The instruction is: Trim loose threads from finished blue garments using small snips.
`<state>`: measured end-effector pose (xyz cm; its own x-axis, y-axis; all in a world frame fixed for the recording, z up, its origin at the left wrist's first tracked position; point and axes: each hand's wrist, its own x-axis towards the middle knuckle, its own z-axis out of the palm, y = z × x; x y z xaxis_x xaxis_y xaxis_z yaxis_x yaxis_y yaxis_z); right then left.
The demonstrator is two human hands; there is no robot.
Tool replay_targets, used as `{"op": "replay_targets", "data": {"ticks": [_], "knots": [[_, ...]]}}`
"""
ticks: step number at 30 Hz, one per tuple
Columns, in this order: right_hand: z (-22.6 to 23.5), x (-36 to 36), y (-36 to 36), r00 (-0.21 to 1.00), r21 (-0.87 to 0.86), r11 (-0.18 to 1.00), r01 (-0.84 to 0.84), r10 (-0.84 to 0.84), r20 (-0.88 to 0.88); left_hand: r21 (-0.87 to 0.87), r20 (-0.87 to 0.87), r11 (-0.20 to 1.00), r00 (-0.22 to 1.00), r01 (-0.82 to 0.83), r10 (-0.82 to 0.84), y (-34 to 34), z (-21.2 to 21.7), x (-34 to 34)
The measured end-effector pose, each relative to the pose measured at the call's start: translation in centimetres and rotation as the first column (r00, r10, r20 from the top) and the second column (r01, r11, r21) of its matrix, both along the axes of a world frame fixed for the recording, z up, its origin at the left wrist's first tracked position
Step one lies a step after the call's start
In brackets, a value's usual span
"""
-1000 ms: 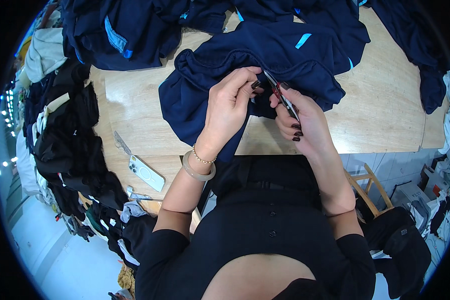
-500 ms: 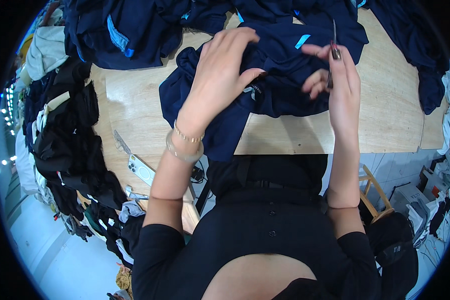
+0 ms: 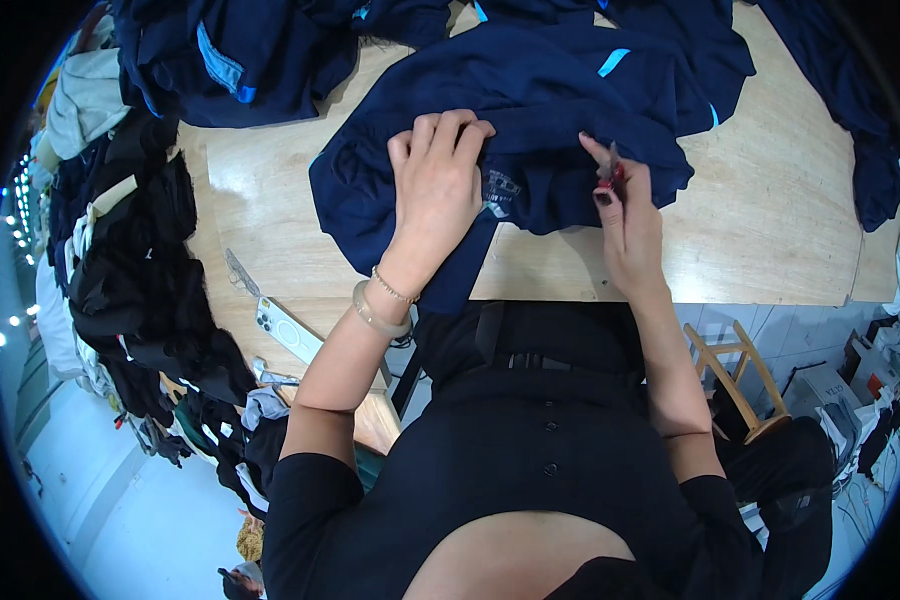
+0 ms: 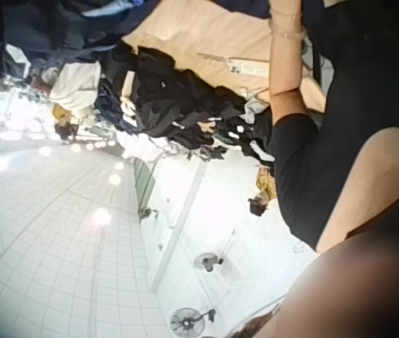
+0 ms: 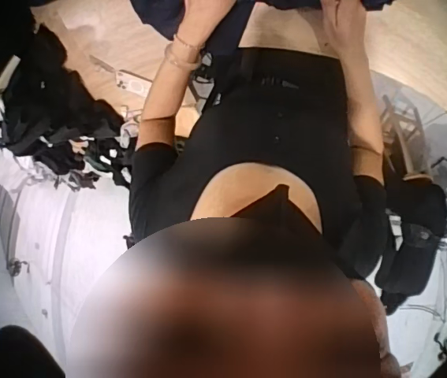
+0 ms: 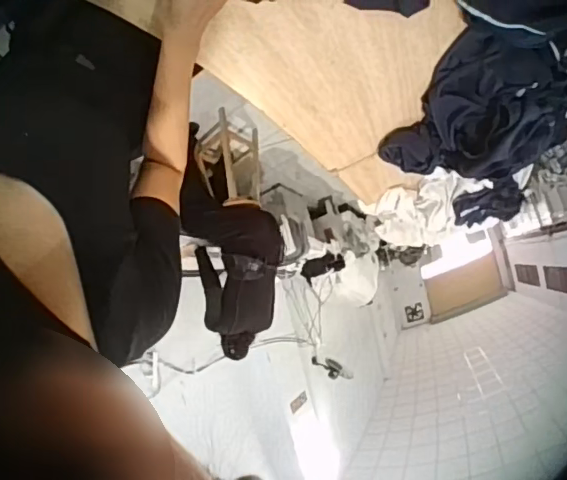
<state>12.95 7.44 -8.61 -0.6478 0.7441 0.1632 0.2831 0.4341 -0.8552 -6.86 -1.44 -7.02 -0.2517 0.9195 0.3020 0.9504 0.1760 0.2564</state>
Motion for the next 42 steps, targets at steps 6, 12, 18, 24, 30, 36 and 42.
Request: {"op": "replay_targets", "data": {"ticks": [6,12,18,24,30,36,42], "knots": [[1.0,-0.7,0.7,0.996,-0.177,0.984,0.008,-0.023,-0.084,-0.038,0.191,0.989,0.971,-0.143,0.147,0.0,1.0,0.5],[0.8,-0.8,0.8,0.989,-0.21,0.978,0.0,-0.03,-0.143,0.035,0.178,0.977,0.963,-0.21,0.201,1.0,0.8,1.9],[0.8,-1.2,1.2,0.983,-0.253,0.967,0.01,-0.057,-0.177,0.123,0.074,0.992,0.997,0.025,-0.034,2.1,-0.4,0.7],[2.2,-1.3,1.2,0.987,-0.243,0.97,0.028,-0.065,-0.146,0.097,0.195,0.992,0.975,0.085,-0.103,2.9,-1.2,-0.3],[3.8,-2.9,0.4,0.968,0.065,0.986,0.154,-0.138,-0.208,0.129,0.691,0.99,0.721,-0.054,-0.05,3.0,-1.8,-1.9],[3.0,-2.0,0.9,0.983,-0.139,0.98,0.144,-0.158,-0.097,0.114,0.549,0.99,0.824,0.088,-0.137,2.8,-0.7,-2.1],[3.1,-2.1,0.8,0.983,-0.201,0.97,0.138,-0.159,-0.089,0.166,-0.021,0.965,0.979,0.204,-0.203,2.2,-1.7,-0.9]]}}
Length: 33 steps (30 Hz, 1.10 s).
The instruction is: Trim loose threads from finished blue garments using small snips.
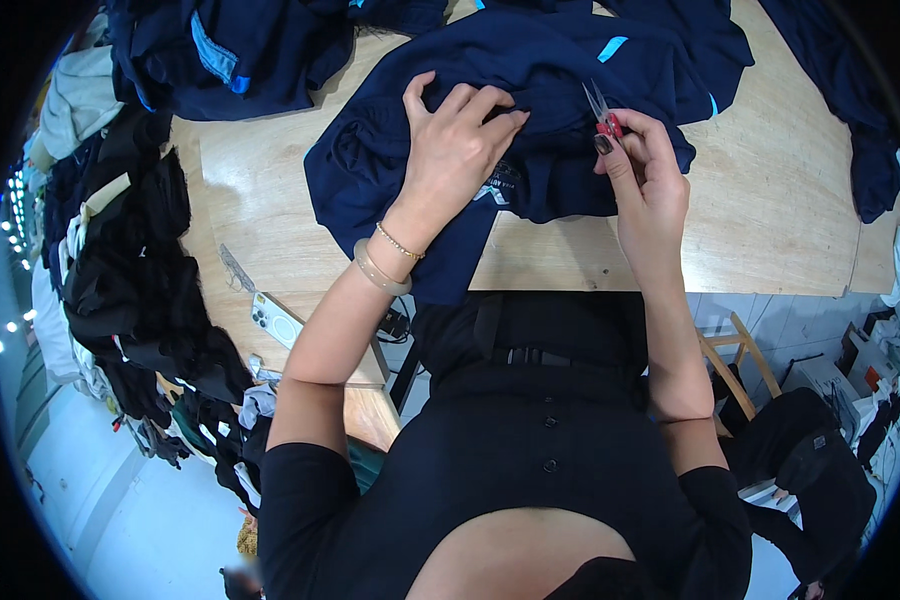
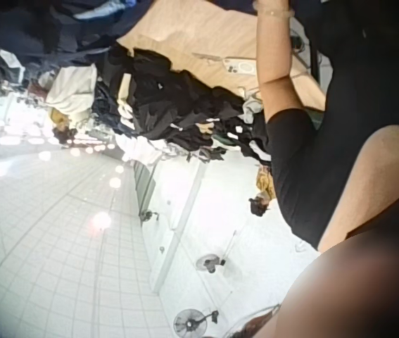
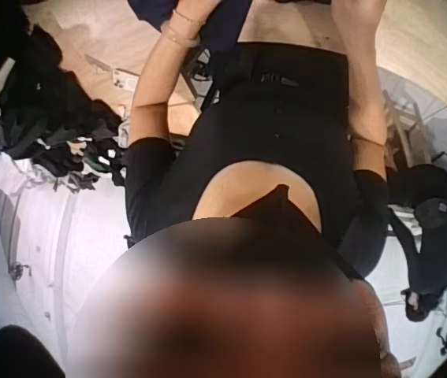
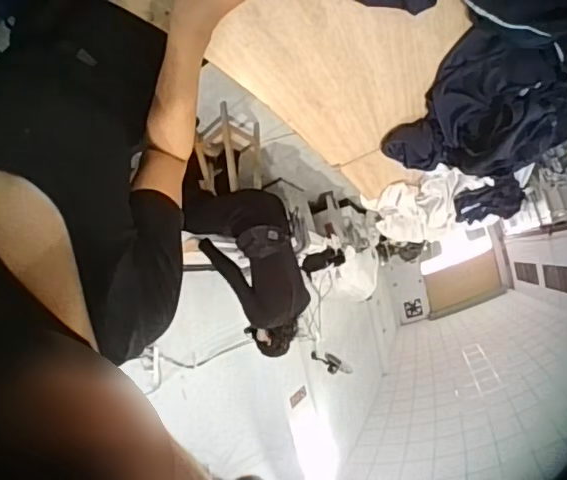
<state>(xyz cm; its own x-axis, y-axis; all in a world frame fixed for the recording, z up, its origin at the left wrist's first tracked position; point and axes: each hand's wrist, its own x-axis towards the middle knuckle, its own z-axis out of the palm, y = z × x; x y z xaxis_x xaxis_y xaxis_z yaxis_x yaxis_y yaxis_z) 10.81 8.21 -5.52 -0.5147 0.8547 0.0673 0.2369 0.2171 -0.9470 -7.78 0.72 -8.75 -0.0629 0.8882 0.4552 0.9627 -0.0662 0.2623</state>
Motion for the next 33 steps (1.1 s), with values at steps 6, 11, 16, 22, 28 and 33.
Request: {"op": "replay_targets", "data": {"ticks": [6,11,16,22,28,33], "knots": [[-0.1,0.1,0.0,1.0,0.004,1.0,0.025,-0.024,-0.017,0.01,-0.156,0.995,0.983,0.101,-0.099,0.2,0.0,-0.1],[0.3,-0.4,-0.8,0.985,0.117,0.993,-0.027,0.006,0.171,0.076,0.039,0.994,0.995,0.084,-0.087,0.3,-0.4,-1.0],[-1.0,-1.6,-0.9,0.978,0.412,0.906,-0.1,0.012,0.211,0.106,0.139,0.993,0.988,0.052,-0.067,0.4,-0.6,-0.8],[-0.1,-2.8,-0.6,0.909,0.463,0.861,-0.21,-0.003,0.417,0.093,0.12,0.994,0.99,0.057,-0.068,0.2,-0.5,-0.8],[0.1,-3.2,-0.4,0.881,0.446,0.861,-0.244,0.005,0.473,0.084,0.129,0.995,0.989,0.058,-0.069,0.2,-0.3,-0.6],[0.3,-3.3,-0.4,0.86,0.439,0.857,-0.271,0.01,0.511,0.072,0.125,0.995,0.99,0.062,-0.071,0.2,-0.4,-0.6]]}}
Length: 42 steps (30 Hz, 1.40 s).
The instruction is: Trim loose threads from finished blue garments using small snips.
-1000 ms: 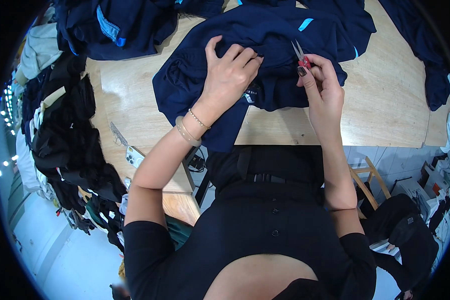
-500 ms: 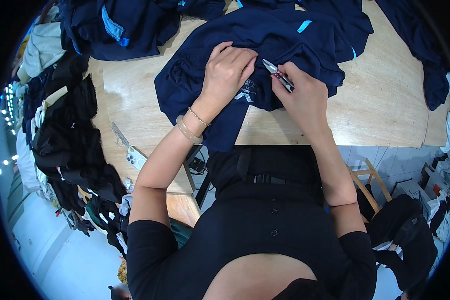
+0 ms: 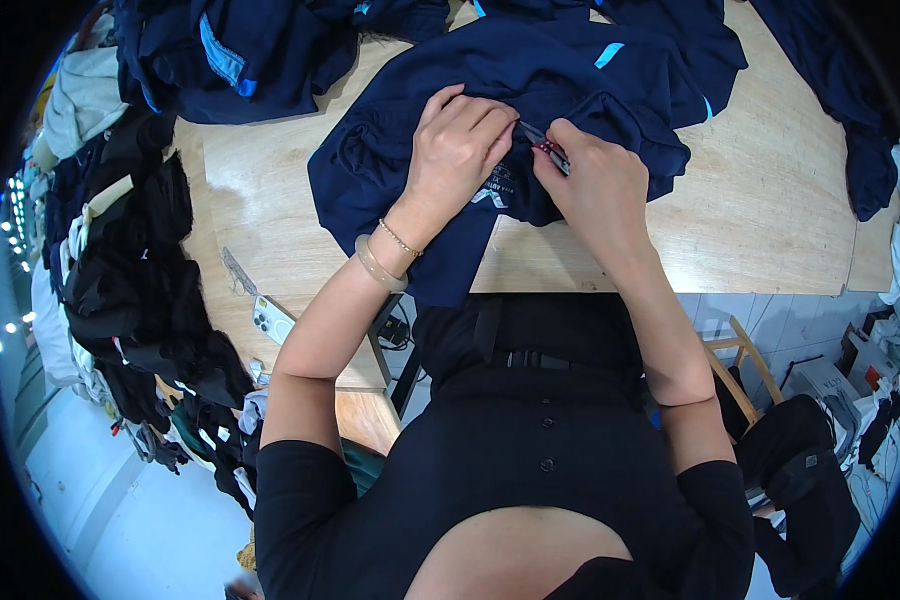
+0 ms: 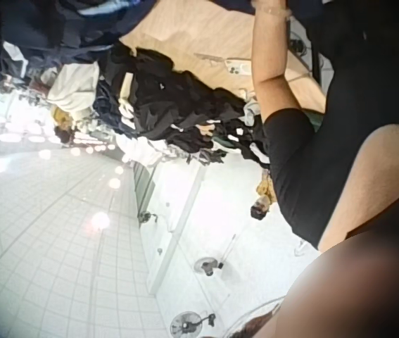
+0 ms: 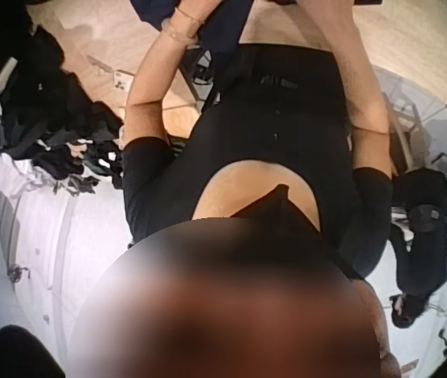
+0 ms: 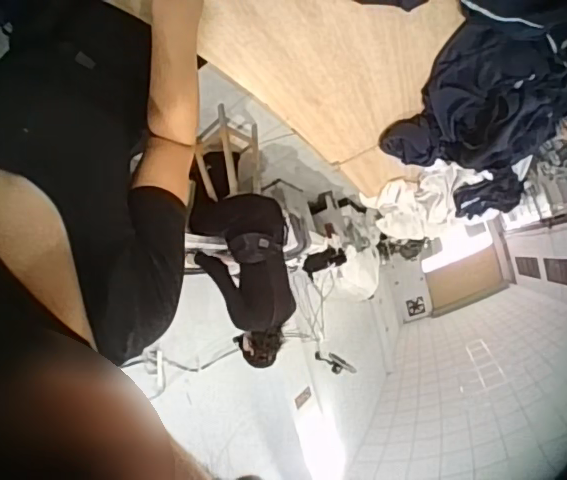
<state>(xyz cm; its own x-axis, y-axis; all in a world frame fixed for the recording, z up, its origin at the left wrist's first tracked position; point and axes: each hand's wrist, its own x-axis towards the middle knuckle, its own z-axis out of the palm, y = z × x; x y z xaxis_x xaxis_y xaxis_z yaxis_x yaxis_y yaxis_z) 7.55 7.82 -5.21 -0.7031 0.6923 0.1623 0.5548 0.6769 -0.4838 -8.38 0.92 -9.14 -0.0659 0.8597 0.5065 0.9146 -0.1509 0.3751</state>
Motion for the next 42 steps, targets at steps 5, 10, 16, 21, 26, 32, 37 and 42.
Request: {"op": "replay_targets", "data": {"ticks": [5,10,16,21,26,32,37,42], "knots": [[0.3,0.6,0.2,0.999,-0.11,0.994,0.021,-0.026,-0.047,0.033,0.213,0.993,0.971,-0.118,0.108,-0.2,1.5,-0.1],[2.4,4.6,2.2,0.938,-0.431,0.894,0.118,-0.243,-0.248,0.216,0.569,0.816,0.748,-0.537,0.341,-3.6,7.4,-2.9],[2.4,4.7,4.6,0.977,-0.129,0.991,0.037,-0.063,-0.205,-0.035,0.31,0.821,0.775,-0.569,0.551,-8.4,5.7,-6.3],[-0.4,2.9,7.9,0.986,0.016,0.999,0.052,-0.049,-0.157,-0.272,0.233,0.881,0.861,-0.388,0.452,-5.3,4.5,-3.9],[-2.2,3.0,12.2,0.955,-0.023,0.96,0.278,-0.279,-0.098,-0.219,0.236,0.888,0.861,-0.404,0.45,-5.4,2.6,-6.5],[-2.3,3.5,11.2,0.954,-0.048,0.96,0.276,-0.28,-0.11,-0.283,0.182,0.87,0.868,-0.404,0.463,-5.1,4.0,-5.2],[-2.0,3.3,11.2,0.954,-0.031,0.958,0.286,-0.288,-0.082,-0.228,-0.109,0.896,0.924,-0.382,0.367,-4.1,7.6,-2.8],[-1.8,3.0,11.5,0.956,-0.065,0.958,0.278,-0.283,-0.082,-0.147,-0.235,0.929,0.924,-0.34,0.301,-1.4,5.5,-2.9]]}}
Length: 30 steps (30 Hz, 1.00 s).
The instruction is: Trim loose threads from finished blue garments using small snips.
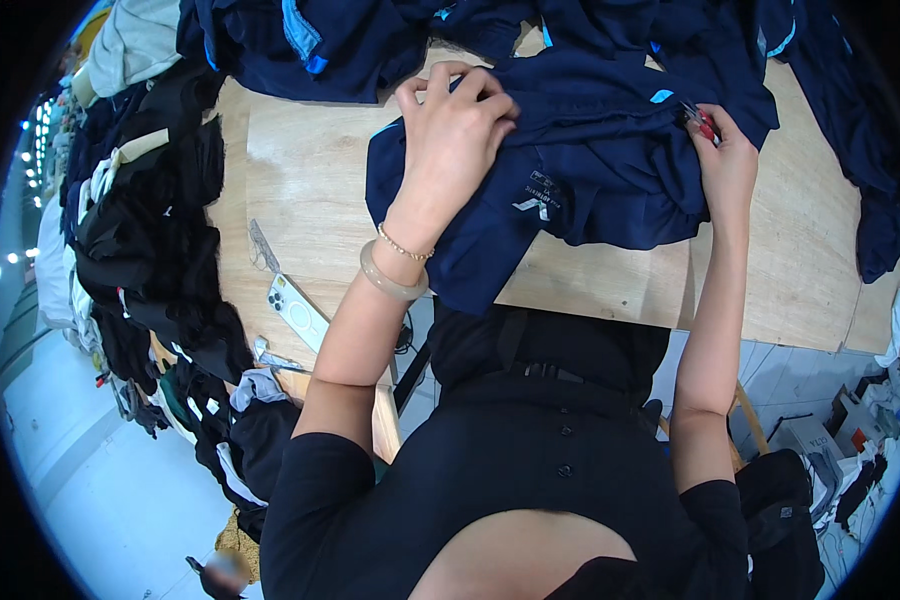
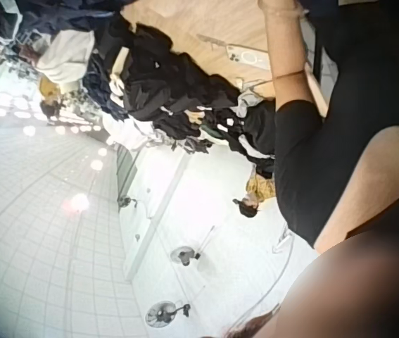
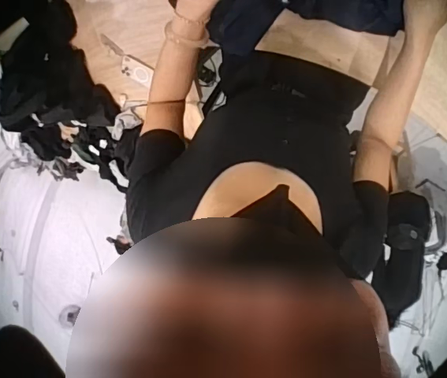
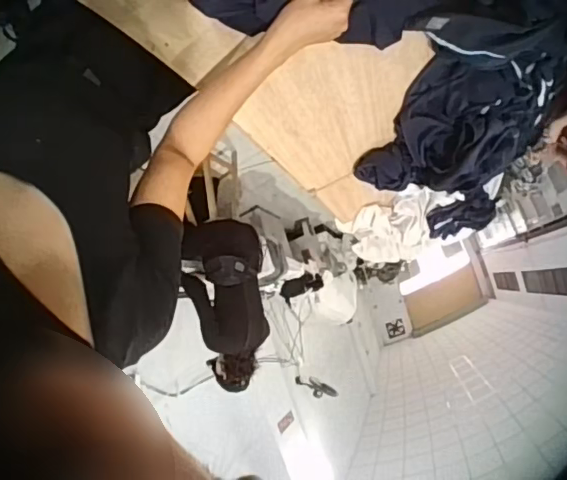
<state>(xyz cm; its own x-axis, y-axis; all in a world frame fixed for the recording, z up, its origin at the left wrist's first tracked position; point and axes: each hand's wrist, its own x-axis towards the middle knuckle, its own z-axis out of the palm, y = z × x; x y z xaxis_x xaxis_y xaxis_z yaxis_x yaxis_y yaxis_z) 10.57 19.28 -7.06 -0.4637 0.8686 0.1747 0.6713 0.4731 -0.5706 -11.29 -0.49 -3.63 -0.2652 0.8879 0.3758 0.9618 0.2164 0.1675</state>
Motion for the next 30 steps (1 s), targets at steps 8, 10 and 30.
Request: {"op": "replay_targets", "data": {"ticks": [8,10,30], "knots": [[-0.2,0.0,0.1,0.999,-0.048,0.999,0.019,-0.021,-0.029,0.322,0.821,0.868,0.569,-0.377,-0.057,-5.4,3.8,-6.8],[0.0,-0.1,0.3,0.999,-0.061,0.998,0.013,-0.016,-0.048,0.356,0.752,0.758,0.649,-0.547,0.116,-7.3,4.3,-8.1],[1.0,-9.6,-7.2,0.748,-0.359,0.784,-0.506,0.192,-0.635,0.085,0.253,0.993,0.966,-0.079,0.055,-2.6,-1.7,-2.3]]}}
